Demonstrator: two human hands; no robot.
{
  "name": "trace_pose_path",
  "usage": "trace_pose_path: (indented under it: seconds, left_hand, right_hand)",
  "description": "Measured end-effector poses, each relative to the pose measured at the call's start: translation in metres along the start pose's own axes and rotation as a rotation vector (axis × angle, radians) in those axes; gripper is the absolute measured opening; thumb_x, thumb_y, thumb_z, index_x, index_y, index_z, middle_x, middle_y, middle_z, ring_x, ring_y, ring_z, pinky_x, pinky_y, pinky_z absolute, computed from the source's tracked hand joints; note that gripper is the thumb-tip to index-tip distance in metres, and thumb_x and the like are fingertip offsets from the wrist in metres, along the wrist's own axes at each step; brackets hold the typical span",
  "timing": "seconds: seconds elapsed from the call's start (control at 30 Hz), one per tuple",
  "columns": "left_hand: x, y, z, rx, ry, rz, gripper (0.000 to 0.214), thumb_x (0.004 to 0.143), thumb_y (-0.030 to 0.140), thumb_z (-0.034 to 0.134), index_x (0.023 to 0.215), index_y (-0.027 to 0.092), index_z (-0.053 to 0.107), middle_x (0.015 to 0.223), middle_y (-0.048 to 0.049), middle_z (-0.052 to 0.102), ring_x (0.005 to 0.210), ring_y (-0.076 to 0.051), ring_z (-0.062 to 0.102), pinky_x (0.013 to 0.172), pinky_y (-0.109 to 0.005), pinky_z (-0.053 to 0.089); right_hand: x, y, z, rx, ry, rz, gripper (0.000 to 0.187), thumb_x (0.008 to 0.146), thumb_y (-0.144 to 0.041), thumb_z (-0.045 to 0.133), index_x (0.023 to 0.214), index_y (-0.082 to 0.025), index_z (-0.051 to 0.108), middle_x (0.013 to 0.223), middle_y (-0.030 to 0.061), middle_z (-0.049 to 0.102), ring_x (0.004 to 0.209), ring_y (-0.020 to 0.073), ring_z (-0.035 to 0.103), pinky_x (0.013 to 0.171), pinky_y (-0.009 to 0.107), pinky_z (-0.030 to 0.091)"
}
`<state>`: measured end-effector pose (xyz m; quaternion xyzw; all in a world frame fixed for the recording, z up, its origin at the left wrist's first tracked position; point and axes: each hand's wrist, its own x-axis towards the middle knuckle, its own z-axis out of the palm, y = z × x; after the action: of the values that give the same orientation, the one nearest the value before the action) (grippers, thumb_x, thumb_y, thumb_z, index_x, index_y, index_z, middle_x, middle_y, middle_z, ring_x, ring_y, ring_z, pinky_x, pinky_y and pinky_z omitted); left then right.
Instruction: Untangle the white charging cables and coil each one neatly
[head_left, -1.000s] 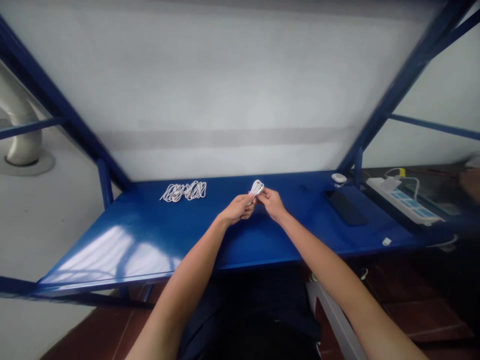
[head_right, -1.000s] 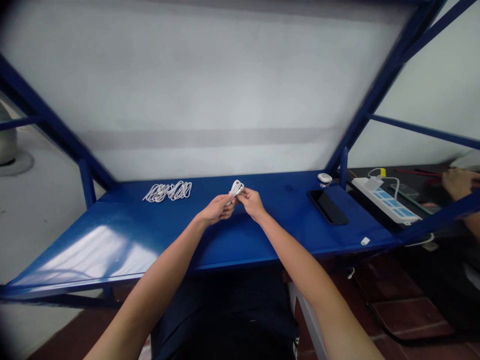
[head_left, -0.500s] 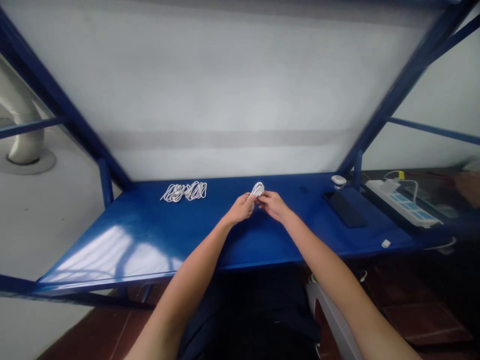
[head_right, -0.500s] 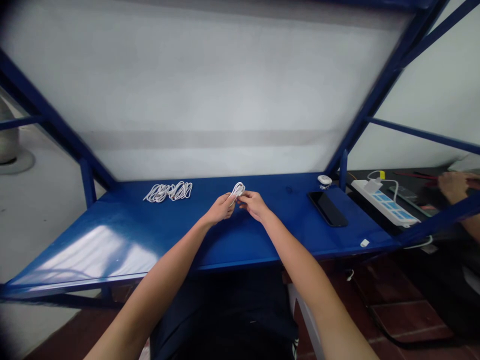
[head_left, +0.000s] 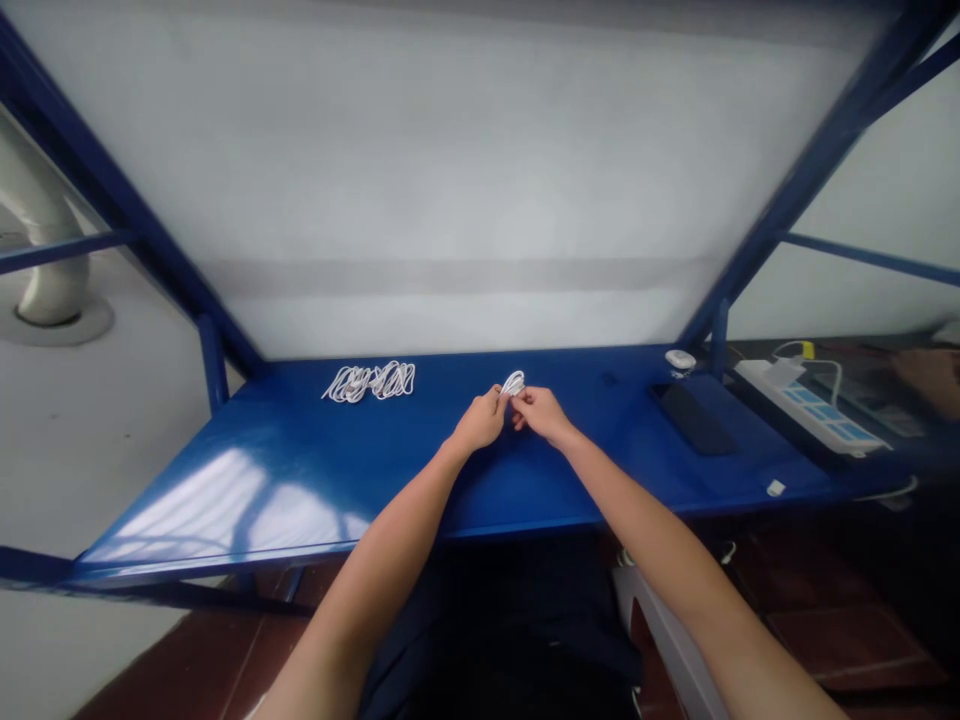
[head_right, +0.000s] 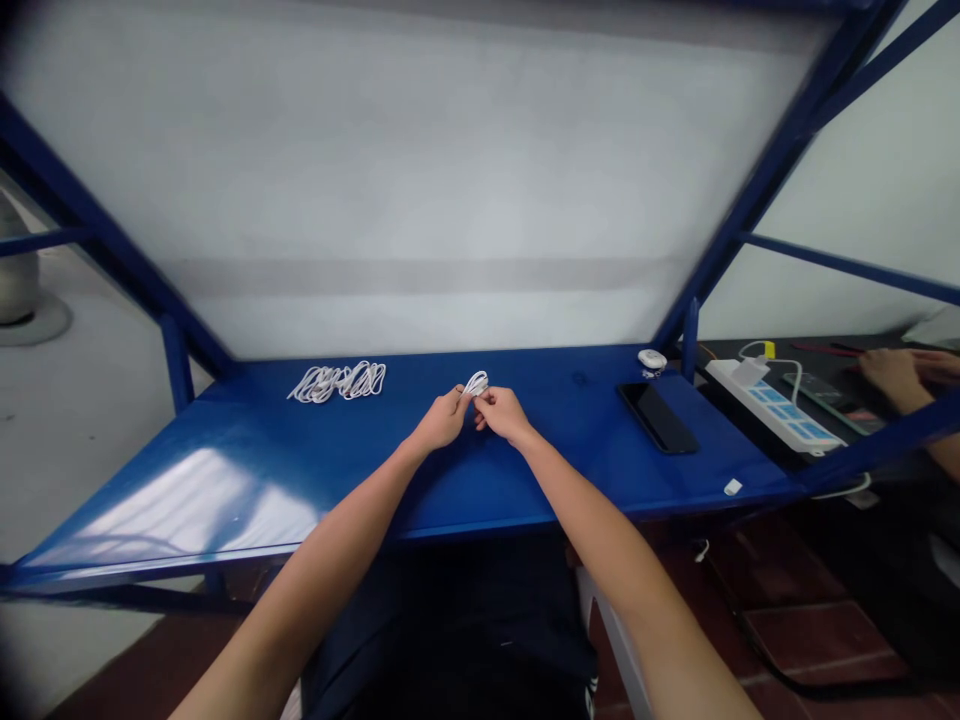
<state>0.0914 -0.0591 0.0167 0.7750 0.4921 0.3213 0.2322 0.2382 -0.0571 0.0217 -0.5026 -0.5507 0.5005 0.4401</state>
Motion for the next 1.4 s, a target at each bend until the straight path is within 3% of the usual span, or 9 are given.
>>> trace_pose_path:
  seconds: [0.2, 0.3, 0.43, 0.57, 0.67, 0.77, 0.97, 1.17, 1.4]
  left_hand:
    - [-0.004, 0.008, -0.002, 0.302, -0.081, -0.117, 0.032, 0.101, 0.037, 0.025, 0.107, 0.02, 0.051, 0.084, -0.011, 0.068, 0.076, -0.025, 0.067, 0.065, -0.03, 0.042]
    - [-0.006, 0.011, -0.005, 0.407, -0.132, -0.111, 0.032, 0.101, 0.035, 0.023, 0.111, 0.019, 0.048, 0.09, -0.0136, 0.069, 0.081, -0.028, 0.068, 0.066, -0.031, 0.044]
    - [-0.007, 0.014, -0.007, 0.498, -0.183, -0.085, 0.027, 0.1, 0.03, 0.026, 0.115, 0.018, 0.045, 0.095, -0.0149, 0.069, 0.085, -0.029, 0.069, 0.069, -0.033, 0.047]
    - [-0.007, 0.017, -0.007, 0.583, -0.222, -0.071, 0.026, 0.098, 0.024, 0.029, 0.118, 0.016, 0.045, 0.099, -0.0172, 0.069, 0.088, -0.03, 0.069, 0.072, -0.036, 0.048]
    - [-0.007, 0.019, -0.005, 0.6, -0.245, -0.055, 0.027, 0.098, 0.022, 0.03, 0.12, 0.015, 0.044, 0.102, -0.0178, 0.069, 0.091, -0.029, 0.069, 0.075, -0.036, 0.049]
    - [-0.008, 0.02, -0.004, 0.606, -0.264, -0.046, 0.025, 0.098, 0.021, 0.031, 0.117, 0.013, 0.045, 0.101, -0.0186, 0.068, 0.092, -0.029, 0.069, 0.076, -0.037, 0.049]
    - [-0.009, 0.019, 0.0, 0.695, -0.261, -0.003, 0.025, 0.096, 0.018, 0.031, 0.112, 0.009, 0.048, 0.093, -0.0198, 0.069, 0.09, -0.032, 0.07, 0.073, -0.039, 0.051]
    - [-0.011, 0.019, -0.003, 0.646, -0.27, -0.006, 0.026, 0.097, 0.024, 0.029, 0.109, 0.01, 0.047, 0.093, -0.0207, 0.068, 0.089, -0.033, 0.069, 0.072, -0.041, 0.05]
    - [-0.01, 0.017, -0.009, 0.378, -0.235, -0.079, 0.029, 0.099, 0.034, 0.026, 0.108, 0.017, 0.047, 0.1, -0.0158, 0.069, 0.092, -0.03, 0.067, 0.073, -0.036, 0.047]
  right_hand:
    - [-0.003, -0.003, 0.002, -0.079, -0.025, 0.001, 0.022, 0.081, -0.015, 0.063, 0.061, -0.016, 0.054, 0.046, -0.0028, 0.056, 0.035, 0.0102, 0.055, 0.034, 0.018, 0.044]
    - [-0.003, -0.004, 0.003, -0.01, -0.017, 0.031, 0.022, 0.083, -0.015, 0.062, 0.062, -0.016, 0.055, 0.05, -0.002, 0.057, 0.037, 0.0097, 0.055, 0.033, 0.018, 0.044]
    - [-0.002, -0.007, 0.0, 0.175, -0.063, 0.174, 0.02, 0.089, -0.021, 0.06, 0.07, -0.014, 0.06, 0.056, -0.0001, 0.058, 0.041, 0.0088, 0.056, 0.036, 0.018, 0.047]
    - [-0.001, -0.01, -0.006, 0.256, -0.167, 0.306, 0.034, 0.096, -0.037, 0.05, 0.074, -0.013, 0.06, 0.057, 0.0019, 0.059, 0.042, 0.0095, 0.056, 0.038, 0.019, 0.049]
    - [-0.002, -0.011, -0.009, 0.206, -0.221, 0.354, 0.035, 0.094, -0.04, 0.053, 0.074, -0.013, 0.06, 0.055, 0.0014, 0.058, 0.041, 0.0098, 0.056, 0.038, 0.019, 0.048]
    - [-0.003, -0.012, -0.01, 0.145, -0.237, 0.374, 0.027, 0.091, -0.033, 0.061, 0.073, -0.013, 0.06, 0.054, 0.0007, 0.058, 0.041, 0.0092, 0.056, 0.038, 0.017, 0.047]
    - [-0.003, -0.008, -0.008, 0.052, -0.221, 0.365, 0.026, 0.093, -0.024, 0.058, 0.069, -0.013, 0.059, 0.053, 0.0011, 0.058, 0.038, 0.0078, 0.054, 0.035, 0.015, 0.044]
    - [-0.002, -0.005, -0.01, 0.015, -0.247, 0.332, 0.027, 0.094, -0.022, 0.055, 0.069, -0.013, 0.059, 0.054, 0.0021, 0.059, 0.041, 0.0085, 0.056, 0.037, 0.016, 0.046]
    - [0.003, -0.002, -0.014, 0.152, -0.265, 0.301, 0.021, 0.09, -0.023, 0.062, 0.072, -0.012, 0.06, 0.059, 0.0008, 0.06, 0.042, 0.0061, 0.054, 0.036, 0.013, 0.042]
